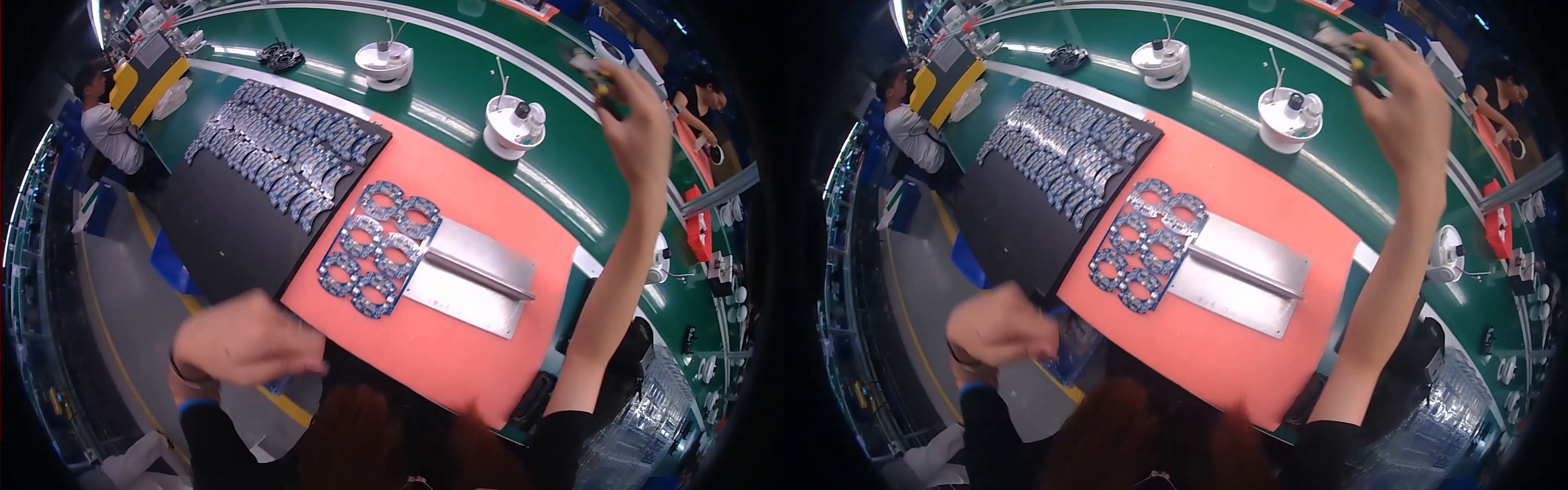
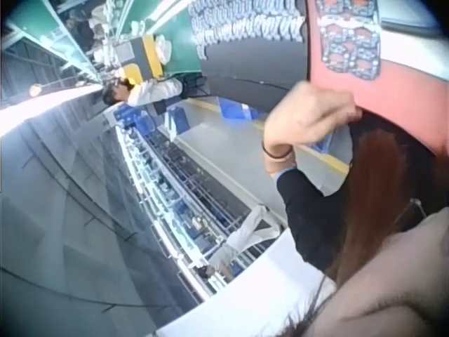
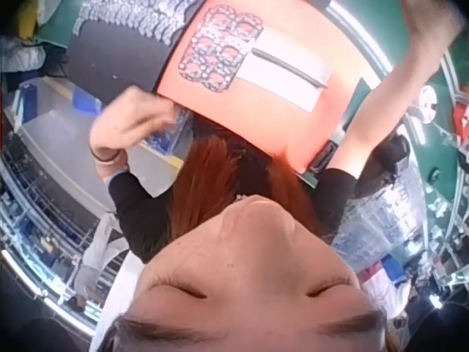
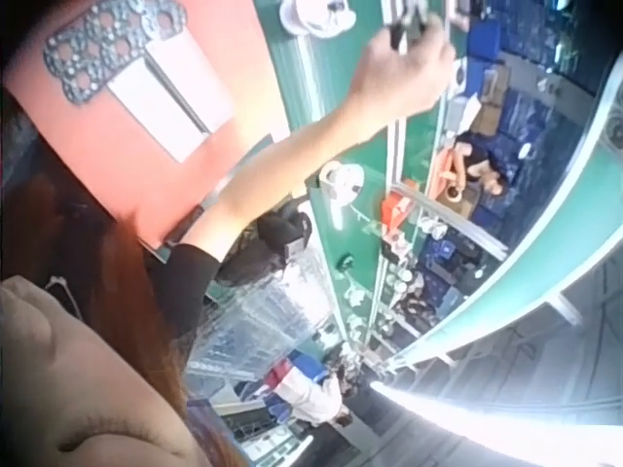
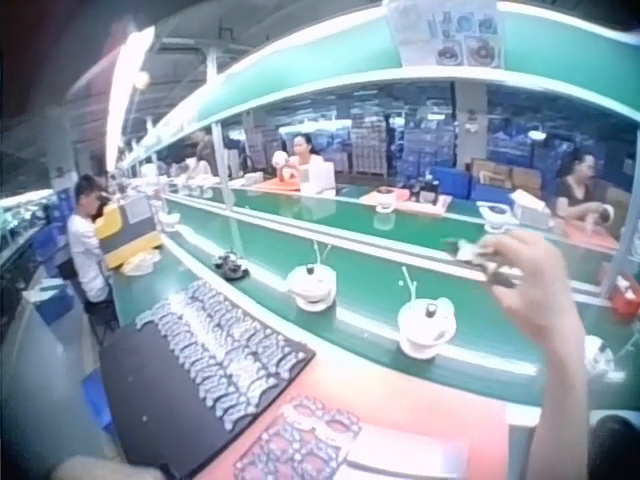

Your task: Assembling components of light bulbs and trimming wires on a production line.

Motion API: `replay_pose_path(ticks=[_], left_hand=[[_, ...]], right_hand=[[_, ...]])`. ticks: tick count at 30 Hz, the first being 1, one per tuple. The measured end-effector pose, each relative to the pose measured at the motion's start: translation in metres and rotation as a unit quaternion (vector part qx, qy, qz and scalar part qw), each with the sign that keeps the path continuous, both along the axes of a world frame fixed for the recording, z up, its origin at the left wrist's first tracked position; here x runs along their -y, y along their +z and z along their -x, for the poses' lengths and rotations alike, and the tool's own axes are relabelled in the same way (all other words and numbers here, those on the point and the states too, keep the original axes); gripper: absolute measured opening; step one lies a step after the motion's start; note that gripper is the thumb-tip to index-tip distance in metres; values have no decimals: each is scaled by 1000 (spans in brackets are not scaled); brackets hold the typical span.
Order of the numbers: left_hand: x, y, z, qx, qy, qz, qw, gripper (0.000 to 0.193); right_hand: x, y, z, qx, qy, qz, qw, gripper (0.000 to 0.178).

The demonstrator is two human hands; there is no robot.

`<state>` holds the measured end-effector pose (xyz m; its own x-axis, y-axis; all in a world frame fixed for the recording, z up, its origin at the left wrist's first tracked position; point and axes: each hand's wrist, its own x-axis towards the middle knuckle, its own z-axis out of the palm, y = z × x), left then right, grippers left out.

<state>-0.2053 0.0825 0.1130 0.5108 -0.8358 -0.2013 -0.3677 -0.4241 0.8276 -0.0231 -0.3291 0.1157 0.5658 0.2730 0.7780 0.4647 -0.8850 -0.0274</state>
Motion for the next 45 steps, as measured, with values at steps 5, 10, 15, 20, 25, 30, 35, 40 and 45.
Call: replay_pose_path(ticks=[5,10,15,20,25,30,35,40,45], left_hand=[[-46,-169,86,-274,162,-20,948,34],[-195,-421,132,-238,492,-118,829,26],[-181,-462,111,205,433,-400,781,53],[-53,-226,80,-285,250,-145,914,39],[5,-117,44,220,304,29,927,24],[4,-148,-53,424,252,-57,868,13],[3,-165,-92,418,161,-109,887,10],[1,-168,-100,361,135,-130,914,6],[-7,-171,-103,369,103,-117,916,6]], right_hand=[[-1,8,65,129,3,-98,987,33],[19,-11,90,86,20,-231,969,27],[34,-42,103,68,-7,-341,937,23],[63,-49,111,119,-25,-378,918,23],[51,-46,112,87,-46,-387,917,20],[30,-43,109,71,24,-397,915,20],[27,-39,118,91,8,-369,925,26],[32,-41,118,101,-9,-377,921,24],[37,-44,112,90,-20,-392,915,23]])
